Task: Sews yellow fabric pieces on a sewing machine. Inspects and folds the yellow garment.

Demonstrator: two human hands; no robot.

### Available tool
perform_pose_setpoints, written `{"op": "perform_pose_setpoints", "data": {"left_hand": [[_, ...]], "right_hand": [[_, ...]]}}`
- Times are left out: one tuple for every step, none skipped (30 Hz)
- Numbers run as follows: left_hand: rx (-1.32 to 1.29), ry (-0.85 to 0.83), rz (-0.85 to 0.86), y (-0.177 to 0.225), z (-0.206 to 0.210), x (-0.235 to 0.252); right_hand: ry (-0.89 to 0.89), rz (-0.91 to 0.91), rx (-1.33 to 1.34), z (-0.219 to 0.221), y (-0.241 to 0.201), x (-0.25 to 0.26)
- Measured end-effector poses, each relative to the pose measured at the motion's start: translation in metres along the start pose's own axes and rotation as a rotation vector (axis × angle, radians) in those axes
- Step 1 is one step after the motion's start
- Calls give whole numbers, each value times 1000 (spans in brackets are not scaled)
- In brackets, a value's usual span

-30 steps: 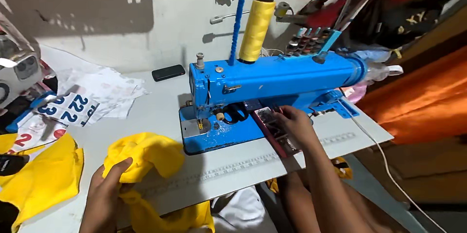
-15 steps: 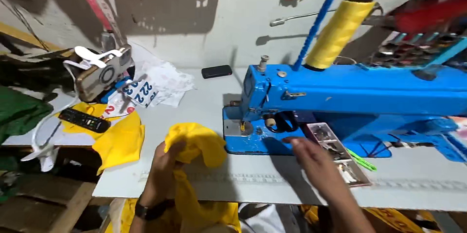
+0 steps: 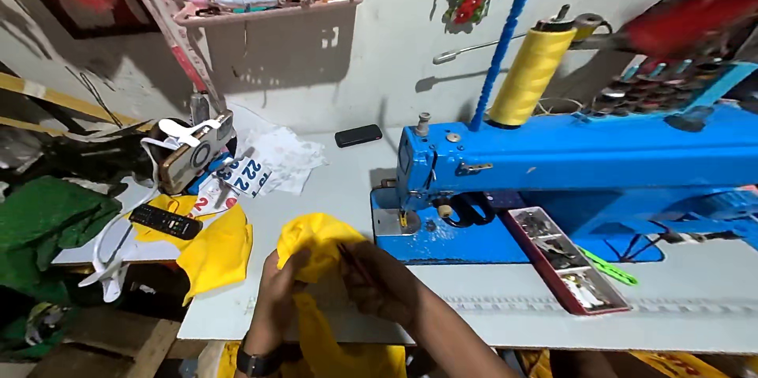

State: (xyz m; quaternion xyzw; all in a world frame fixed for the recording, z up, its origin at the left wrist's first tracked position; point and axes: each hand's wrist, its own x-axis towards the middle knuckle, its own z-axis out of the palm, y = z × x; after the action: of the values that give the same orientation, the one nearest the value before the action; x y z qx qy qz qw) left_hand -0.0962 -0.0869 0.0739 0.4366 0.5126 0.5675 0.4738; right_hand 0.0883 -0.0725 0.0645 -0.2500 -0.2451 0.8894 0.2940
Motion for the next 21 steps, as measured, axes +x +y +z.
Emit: {"op": "perform_pose_setpoints", "data": {"left_hand": [[-5,-1,-5,1,0,0],[-11,-3,-9,1,1,0],[-19,-11,-6,1,2,1],[-27,-26,1,0,2,1],[-34,-45,6,-1,2,0],[-42,-60,8,-2,3,-1],[-53,-73,7,-1,4,-1],[-65,-90,4,-1,5,-1],[-83,-117,-1,0,6,0],[-100,-161,-11,1,4,3],[-104,-193,-36,3,2,6],[-109,-194,-89,8,1,9],[-118,-195,-129,12,2,12],[-132,-205,-143,13,2,15],[-118,-208,-130,13,5,19],[-108,-222,-99,13,8,22],[-112,-235,-70,13,10,25],[-119,-236,-56,17,13,27],[-127,-217,-60,23,15,27],[-147,-183,-78,32,17,27],[-183,-156,-96,41,19,28]], "right_hand": [[-9,0,-5,1,-1,1],[-16,-1,-13,2,-2,1],[-12,0,-22,3,-3,1],[9,3,-39,6,-4,0],[46,-4,-74,8,-5,-1],[104,-29,-142,9,-6,-4],[192,-81,-273,9,-7,-10],[315,-170,-475,5,-6,-19],[447,-277,-736,-5,-6,-34],[594,-376,-968,-18,-5,-52],[766,-449,-1137,-33,-4,-69],[936,-458,-1255,-48,-4,-84],[1084,-401,-1335,-64,-4,-96],[1202,-304,-1388,-77,-3,-103],[1288,-230,-1445,-88,0,-106],[1355,-238,-1523,-98,6,-105],[1404,-342,-1606,-106,14,-103],[1416,-525,-1678,-112,20,-99],[1381,-710,-1705,-111,24,-94],[1296,-851,-1669,-103,25,-87],[1156,-917,-1572,-88,24,-79]]}}
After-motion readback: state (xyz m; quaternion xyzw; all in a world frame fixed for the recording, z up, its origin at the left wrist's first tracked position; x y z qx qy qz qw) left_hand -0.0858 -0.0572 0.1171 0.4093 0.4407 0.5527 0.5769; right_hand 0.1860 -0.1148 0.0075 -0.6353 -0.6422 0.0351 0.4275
